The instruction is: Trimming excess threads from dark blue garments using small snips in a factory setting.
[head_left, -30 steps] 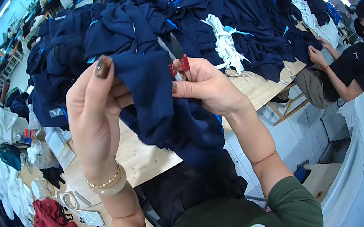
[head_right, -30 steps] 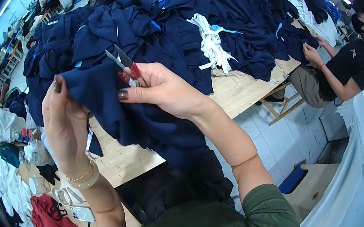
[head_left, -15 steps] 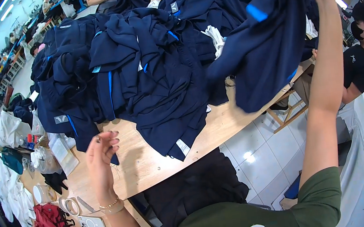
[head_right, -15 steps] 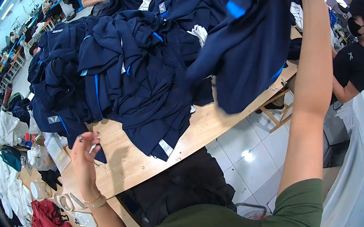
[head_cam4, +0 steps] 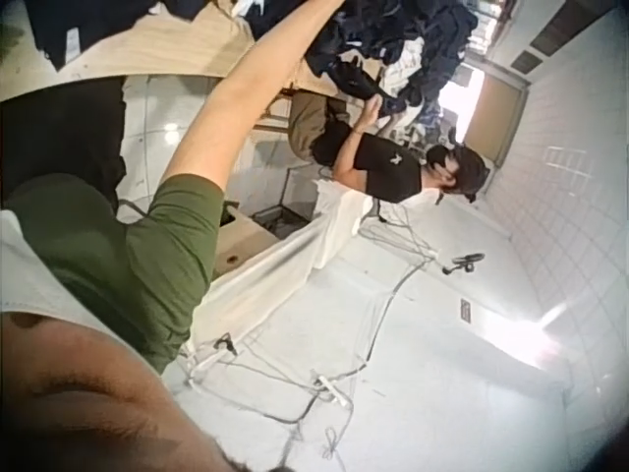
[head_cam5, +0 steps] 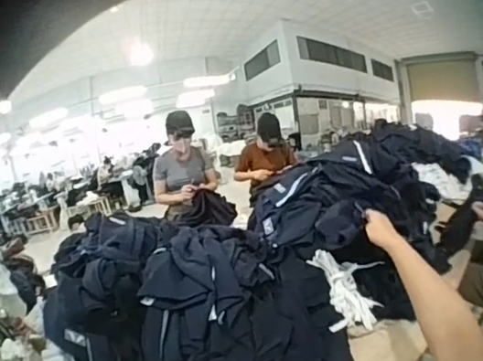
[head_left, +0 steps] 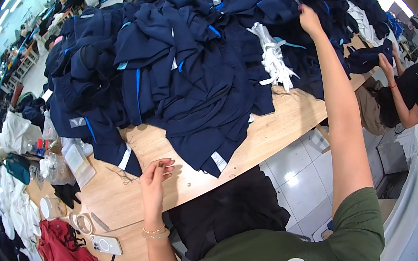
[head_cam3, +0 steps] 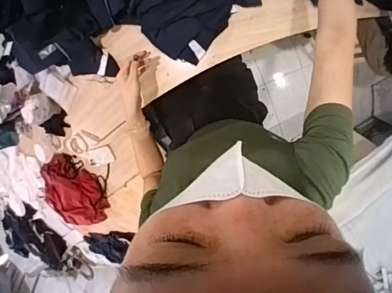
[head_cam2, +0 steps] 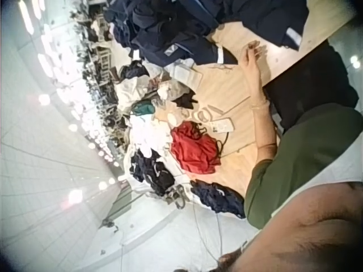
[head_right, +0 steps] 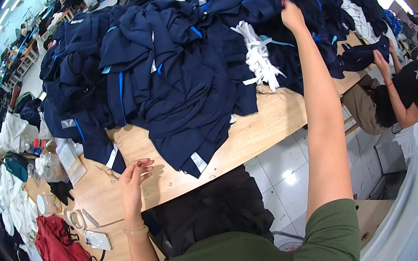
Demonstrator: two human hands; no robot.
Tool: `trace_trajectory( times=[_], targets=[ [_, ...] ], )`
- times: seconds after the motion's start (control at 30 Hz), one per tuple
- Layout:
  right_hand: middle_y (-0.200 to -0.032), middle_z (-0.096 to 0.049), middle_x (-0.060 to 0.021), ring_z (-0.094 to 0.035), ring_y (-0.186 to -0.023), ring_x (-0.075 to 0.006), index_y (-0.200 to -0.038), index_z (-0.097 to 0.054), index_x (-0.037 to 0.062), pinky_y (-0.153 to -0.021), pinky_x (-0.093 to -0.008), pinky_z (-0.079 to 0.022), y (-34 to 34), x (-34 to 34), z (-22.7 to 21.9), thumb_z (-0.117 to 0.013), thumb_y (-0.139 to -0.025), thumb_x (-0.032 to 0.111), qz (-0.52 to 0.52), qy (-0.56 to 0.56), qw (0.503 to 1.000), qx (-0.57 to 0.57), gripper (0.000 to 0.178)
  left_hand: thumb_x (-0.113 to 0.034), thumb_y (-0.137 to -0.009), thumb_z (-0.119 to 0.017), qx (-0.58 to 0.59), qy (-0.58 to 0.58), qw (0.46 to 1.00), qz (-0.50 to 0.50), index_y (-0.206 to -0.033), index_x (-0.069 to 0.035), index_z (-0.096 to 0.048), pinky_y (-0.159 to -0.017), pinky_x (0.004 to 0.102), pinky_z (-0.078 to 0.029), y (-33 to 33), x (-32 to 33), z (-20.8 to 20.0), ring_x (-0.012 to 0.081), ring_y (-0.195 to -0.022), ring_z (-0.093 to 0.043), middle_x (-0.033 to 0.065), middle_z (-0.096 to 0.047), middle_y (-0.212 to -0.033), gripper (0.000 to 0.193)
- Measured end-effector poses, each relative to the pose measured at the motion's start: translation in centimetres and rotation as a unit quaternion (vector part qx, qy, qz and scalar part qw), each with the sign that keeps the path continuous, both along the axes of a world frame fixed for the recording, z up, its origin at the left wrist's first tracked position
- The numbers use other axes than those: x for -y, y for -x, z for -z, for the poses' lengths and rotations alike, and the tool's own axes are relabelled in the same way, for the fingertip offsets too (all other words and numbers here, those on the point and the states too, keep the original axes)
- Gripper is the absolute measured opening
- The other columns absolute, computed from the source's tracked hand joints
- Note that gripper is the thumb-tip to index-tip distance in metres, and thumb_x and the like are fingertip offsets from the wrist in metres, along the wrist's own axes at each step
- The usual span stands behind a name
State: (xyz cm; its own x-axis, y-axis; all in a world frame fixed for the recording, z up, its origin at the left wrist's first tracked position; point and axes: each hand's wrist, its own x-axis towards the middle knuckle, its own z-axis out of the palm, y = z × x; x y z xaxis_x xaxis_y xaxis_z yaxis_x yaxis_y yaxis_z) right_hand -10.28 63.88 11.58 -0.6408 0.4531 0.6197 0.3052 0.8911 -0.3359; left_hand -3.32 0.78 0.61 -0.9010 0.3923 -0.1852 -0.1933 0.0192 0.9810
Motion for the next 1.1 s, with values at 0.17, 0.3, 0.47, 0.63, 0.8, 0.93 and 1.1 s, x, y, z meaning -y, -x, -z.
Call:
trace_trajectory(
  times=[0.17, 0.3, 0.47, 0.63, 0.8, 0.93, 1.1],
  targets=[
    [-0.079, -0.058, -0.0001, -0.053, -0.056, -0.0108, -0.114, -0.061, 0.013, -0.043, -0.024, -0.035, -1.6, 2.8, 7.2, -0.047, -0.083, 0.005, 0.031, 0.304, 0.936, 0.172, 0.034, -0.001, -0.086, -0.055, -0.128, 0.109, 0.986, 0.021, -0.097, 0.0, -0.064, -0.077, 0.0263, -0.048, -2.2, -2.3, 1.6, 0.016, -0.086, -0.062, 0.0078, -0.065, -0.096, 0.014],
    [-0.082, -0.067, -0.0092, -0.062, -0.069, -0.0158, -0.108, -0.063, 0.0048, -0.06, -0.0266, -0.047, -5.3, 6.2, 4.5, -0.052, -0.082, 0.004, 0.056, 0.106, 0.993, 0.02, 0.028, -0.001, -0.075, -0.064, -0.42, 0.191, 0.887, 0.002, -0.084, -0.004, -0.064, -0.071, 0.0338, -0.046, -2.6, -8.4, 2.6, 0.027, -0.081, -0.055, 0.0081, -0.06, -0.086, 0.01],
    [-0.072, -0.063, -0.006, -0.056, -0.066, -0.0112, -0.087, -0.065, 0.0009, -0.062, -0.0269, -0.044, -7.7, 19.1, 9.5, -0.06, -0.081, 0.012, -0.15, 0.302, 0.942, 0.003, 0.014, -0.006, -0.071, -0.068, -0.427, 0.302, 0.851, 0.041, -0.106, -0.006, -0.06, -0.079, 0.0364, -0.042, -2.4, -12.2, 3.6, 0.0263, -0.094, -0.05, 0.0091, -0.052, -0.106, 0.036],
    [-0.066, -0.058, -0.0043, -0.05, -0.061, -0.0103, -0.08, -0.059, -0.0039, -0.057, -0.026, -0.04, -7.4, 23.6, 15.5, -0.074, -0.076, 0.03, -0.146, 0.42, 0.894, 0.049, 0.037, -0.003, -0.072, -0.066, -0.418, 0.303, 0.856, 0.035, -0.105, -0.005, -0.06, -0.077, 0.0351, -0.04, -2.2, -11.3, 4.5, 0.0257, -0.093, -0.05, 0.0083, -0.052, -0.106, 0.033],
    [-0.055, -0.045, 0.0043, -0.041, -0.048, -0.0043, -0.07, -0.052, 0.0073, -0.045, -0.0221, -0.031, -8.7, 25.4, 11.5, -0.072, -0.08, 0.03, -0.133, 0.562, 0.812, 0.084, 0.032, -0.001, -0.073, -0.064, -0.392, 0.267, 0.881, 0.005, -0.103, -0.004, -0.061, -0.08, 0.0374, -0.042, -2.3, -9.6, 4.8, 0.0274, -0.092, -0.051, 0.009, -0.052, -0.105, 0.03],
    [-0.054, -0.038, 0.0085, -0.035, -0.044, -0.002, -0.074, -0.053, 0.0134, -0.042, -0.0205, -0.024, -6.7, 26.8, 3.3, -0.067, -0.085, 0.026, -0.259, 0.591, 0.754, -0.123, 0.021, -0.005, -0.072, -0.069, -0.397, 0.214, 0.892, -0.012, -0.108, -0.004, -0.058, -0.086, 0.0377, -0.043, -2.7, -10.0, 2.9, 0.0307, -0.099, -0.05, 0.0124, -0.051, -0.108, 0.037],
    [-0.062, -0.05, 0.0049, -0.046, -0.051, -0.0056, -0.087, -0.059, 0.0104, -0.048, -0.0193, -0.037, -1.0, 27.8, -7.4, -0.059, -0.089, 0.022, -0.386, 0.524, 0.729, -0.214, 0.011, -0.006, -0.072, -0.072, -0.367, 0.172, 0.914, -0.011, -0.128, -0.004, -0.042, -0.099, 0.0386, -0.038, -1.8, -10.7, 0.9, 0.0358, -0.118, -0.043, 0.0169, -0.041, -0.126, 0.064]
  ],
)
